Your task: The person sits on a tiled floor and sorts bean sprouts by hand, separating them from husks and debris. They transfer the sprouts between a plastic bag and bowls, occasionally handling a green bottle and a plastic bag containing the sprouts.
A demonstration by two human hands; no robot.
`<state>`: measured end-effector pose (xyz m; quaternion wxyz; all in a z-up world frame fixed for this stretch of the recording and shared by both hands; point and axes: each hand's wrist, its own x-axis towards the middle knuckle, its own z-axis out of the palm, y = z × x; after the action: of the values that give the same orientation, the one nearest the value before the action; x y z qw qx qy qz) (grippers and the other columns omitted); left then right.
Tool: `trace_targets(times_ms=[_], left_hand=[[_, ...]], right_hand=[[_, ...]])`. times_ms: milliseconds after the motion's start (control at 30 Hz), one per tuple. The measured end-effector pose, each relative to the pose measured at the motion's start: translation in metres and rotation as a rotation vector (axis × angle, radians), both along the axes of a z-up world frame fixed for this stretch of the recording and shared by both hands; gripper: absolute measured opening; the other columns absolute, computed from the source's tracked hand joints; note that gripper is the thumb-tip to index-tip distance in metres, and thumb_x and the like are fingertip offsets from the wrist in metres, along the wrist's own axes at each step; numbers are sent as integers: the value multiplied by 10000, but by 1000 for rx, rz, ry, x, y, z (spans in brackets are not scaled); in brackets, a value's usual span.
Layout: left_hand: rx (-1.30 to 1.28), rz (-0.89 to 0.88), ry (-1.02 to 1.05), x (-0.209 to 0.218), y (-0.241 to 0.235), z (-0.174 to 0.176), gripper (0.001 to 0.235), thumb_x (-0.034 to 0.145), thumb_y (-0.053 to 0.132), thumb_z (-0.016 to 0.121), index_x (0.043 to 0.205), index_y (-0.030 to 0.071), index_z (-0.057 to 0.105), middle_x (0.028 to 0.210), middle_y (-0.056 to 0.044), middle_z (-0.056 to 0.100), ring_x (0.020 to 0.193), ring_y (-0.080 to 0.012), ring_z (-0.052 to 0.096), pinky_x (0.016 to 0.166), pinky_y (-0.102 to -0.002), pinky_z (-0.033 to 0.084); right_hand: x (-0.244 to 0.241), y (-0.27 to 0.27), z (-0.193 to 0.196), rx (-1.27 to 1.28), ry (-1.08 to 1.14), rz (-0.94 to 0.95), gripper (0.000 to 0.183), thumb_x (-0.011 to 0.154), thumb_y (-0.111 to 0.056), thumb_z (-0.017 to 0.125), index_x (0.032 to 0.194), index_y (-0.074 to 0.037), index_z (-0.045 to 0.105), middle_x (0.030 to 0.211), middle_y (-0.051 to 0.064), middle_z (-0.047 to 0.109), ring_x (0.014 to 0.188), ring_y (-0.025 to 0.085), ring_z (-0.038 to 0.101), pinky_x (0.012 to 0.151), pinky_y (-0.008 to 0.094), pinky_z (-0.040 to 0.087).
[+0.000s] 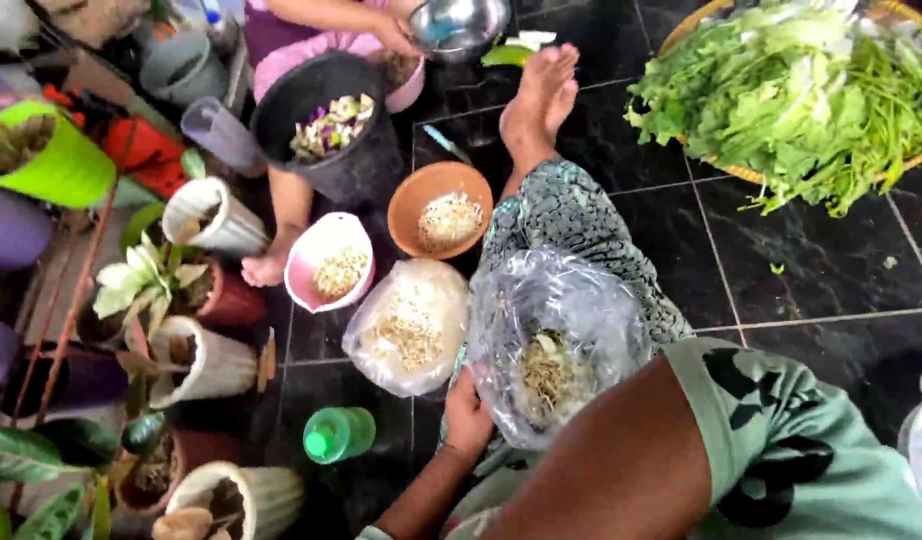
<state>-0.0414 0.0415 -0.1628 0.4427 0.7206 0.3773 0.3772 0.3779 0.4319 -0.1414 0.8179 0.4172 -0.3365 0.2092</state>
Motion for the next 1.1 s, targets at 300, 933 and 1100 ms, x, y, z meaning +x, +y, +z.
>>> trace_targets(times_ms=[300, 933, 1100], left_hand=[[-87, -10, 39, 7, -2, 15, 148, 864, 134, 649, 986, 113, 731, 849, -41, 777, 809, -200, 742, 707, -369, 603], [-377, 97, -340, -23, 10, 24, 318, 1057, 173, 527, 815, 45, 687, 618, -109, 687, 472, -190, 615, 536, -317, 493], [-3, 341, -402, -62, 46, 100, 330, 1049, 228, 479, 742, 121, 537, 635, -24, 607, 509, -102, 497, 469, -251, 396]], right_hand=[[14, 1, -16, 181, -120, 433, 469, 1083, -76, 459, 1549, -21, 457, 1581, 128, 517, 1517, 193, 436, 1316, 348, 330], [-90, -441, 170, -909, -742, 156, 451, 1049, -452, 482, 1311, -94, 559, 1342, 19, 539, 1378, 189, 424, 1155, 387, 338], [-123, -571, 188, -1493, -1356, -184, 600, 891, -672, 736, 636, -129, 754, 454, -2, 667, 435, 158, 649, 677, 350, 607]])
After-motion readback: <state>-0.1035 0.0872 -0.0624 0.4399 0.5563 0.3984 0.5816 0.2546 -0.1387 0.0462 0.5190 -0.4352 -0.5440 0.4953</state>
